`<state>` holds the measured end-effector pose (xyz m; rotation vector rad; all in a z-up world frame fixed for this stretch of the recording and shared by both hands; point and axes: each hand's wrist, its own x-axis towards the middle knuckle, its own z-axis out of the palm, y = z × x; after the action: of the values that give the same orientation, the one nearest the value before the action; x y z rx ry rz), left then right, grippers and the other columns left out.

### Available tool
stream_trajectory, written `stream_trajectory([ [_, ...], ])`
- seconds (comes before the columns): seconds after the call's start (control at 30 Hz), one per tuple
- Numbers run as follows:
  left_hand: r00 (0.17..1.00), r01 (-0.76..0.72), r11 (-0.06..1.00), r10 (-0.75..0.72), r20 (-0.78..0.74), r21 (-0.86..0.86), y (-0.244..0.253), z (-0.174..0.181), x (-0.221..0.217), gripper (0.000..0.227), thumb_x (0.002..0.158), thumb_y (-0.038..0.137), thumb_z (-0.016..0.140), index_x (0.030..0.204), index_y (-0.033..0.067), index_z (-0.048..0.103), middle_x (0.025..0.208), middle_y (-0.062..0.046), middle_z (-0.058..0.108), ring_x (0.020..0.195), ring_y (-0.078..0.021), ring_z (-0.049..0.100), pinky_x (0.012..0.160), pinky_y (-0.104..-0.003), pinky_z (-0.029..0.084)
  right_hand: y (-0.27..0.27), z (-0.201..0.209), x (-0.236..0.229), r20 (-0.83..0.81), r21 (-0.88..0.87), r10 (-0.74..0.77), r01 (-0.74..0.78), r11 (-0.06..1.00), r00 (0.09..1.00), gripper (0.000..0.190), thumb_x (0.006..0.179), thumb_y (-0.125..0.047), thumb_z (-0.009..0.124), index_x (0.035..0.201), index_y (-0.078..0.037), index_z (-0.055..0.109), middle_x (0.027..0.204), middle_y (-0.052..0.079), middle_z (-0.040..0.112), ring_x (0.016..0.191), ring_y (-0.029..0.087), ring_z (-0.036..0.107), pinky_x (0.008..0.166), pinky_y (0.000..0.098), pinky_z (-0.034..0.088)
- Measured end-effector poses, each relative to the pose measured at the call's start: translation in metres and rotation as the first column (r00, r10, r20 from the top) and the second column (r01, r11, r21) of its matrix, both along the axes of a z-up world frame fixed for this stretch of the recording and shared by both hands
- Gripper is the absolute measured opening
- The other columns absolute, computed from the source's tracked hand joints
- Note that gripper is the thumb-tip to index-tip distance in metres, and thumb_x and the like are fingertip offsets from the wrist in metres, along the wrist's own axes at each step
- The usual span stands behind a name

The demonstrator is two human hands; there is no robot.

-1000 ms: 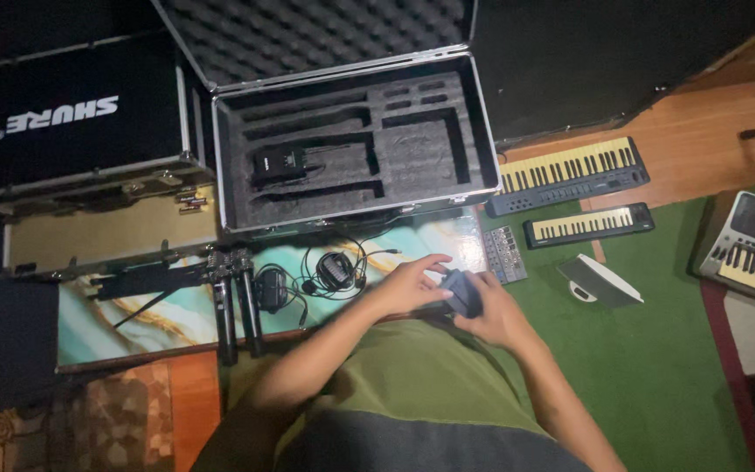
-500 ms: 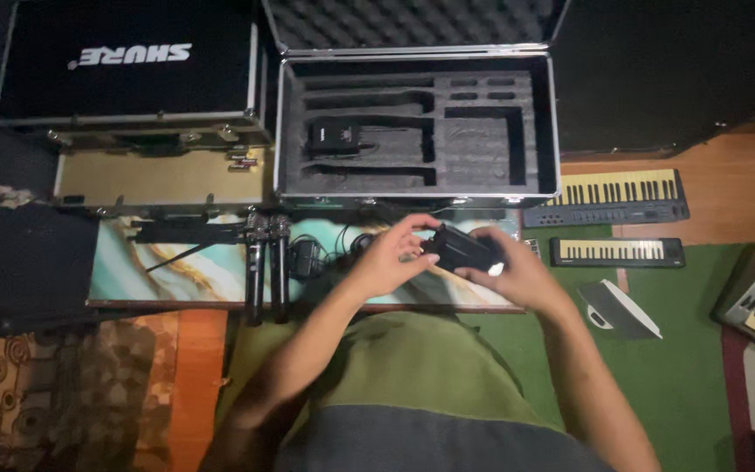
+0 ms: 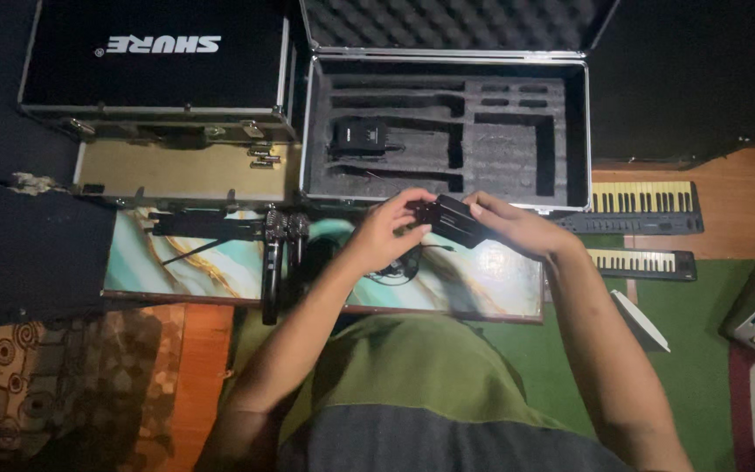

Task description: The person picks up two wireless receivers and places them into a foam-lined flight case, followed by a wireless microphone and its antenna.

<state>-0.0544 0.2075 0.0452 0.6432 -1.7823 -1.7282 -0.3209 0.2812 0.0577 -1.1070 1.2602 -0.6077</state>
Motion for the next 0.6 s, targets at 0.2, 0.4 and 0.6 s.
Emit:
stream_trajectory([
  [0.2,0.982,-0.185,0.982,0.187,-0.037,0.044,-0.039,-0.013,0.004,0.04,0.099,0.002,0.066,0.137,0.0027,0.057,0.128,-0.007,0.066,0.118,-0.014,0.065,0.101,-0.03,0.053,-0.034,0.011,0.005,-0.317,0.009,-0.002,0.005,1.0,0.949,0.073,0.089,-0.042,0.066,0.152,-0.011,0.047,0.123,0.013,0.07,0.106,0.031,0.07,0.095,0.0416,0.056],
  [0.4,0.957,-0.289,0.957,0.289,0.034,0.011,-0.079,-0.02,0.015,0.038,0.097,0.005,0.069,0.135,0.0031,0.063,0.109,-0.006,0.072,0.102,-0.0116,0.07,0.09,-0.025,0.056,-0.066,0.008,0.003,-0.565,-0.441,-0.098,-0.2,0.875,0.819,0.076,0.085,-0.035,0.08,0.145,0.001,0.051,0.142,0.023,0.053,0.134,0.039,0.051,0.111,0.0452,0.042],
  [0.6,0.922,-0.281,0.923,0.336,0.193,-0.262,-0.1,-0.02,0.017,0.02,0.091,0.005,0.074,0.111,0.0035,0.074,0.1,-0.009,0.074,0.09,-0.0144,0.074,0.081,-0.027,0.06,-0.085,-0.004,-0.003,-0.602,-0.523,-0.179,-0.215,0.825,0.779,0.078,0.079,-0.027,0.085,0.142,0.005,0.052,0.137,0.025,0.052,0.131,0.041,0.05,0.112,0.0448,0.042],
])
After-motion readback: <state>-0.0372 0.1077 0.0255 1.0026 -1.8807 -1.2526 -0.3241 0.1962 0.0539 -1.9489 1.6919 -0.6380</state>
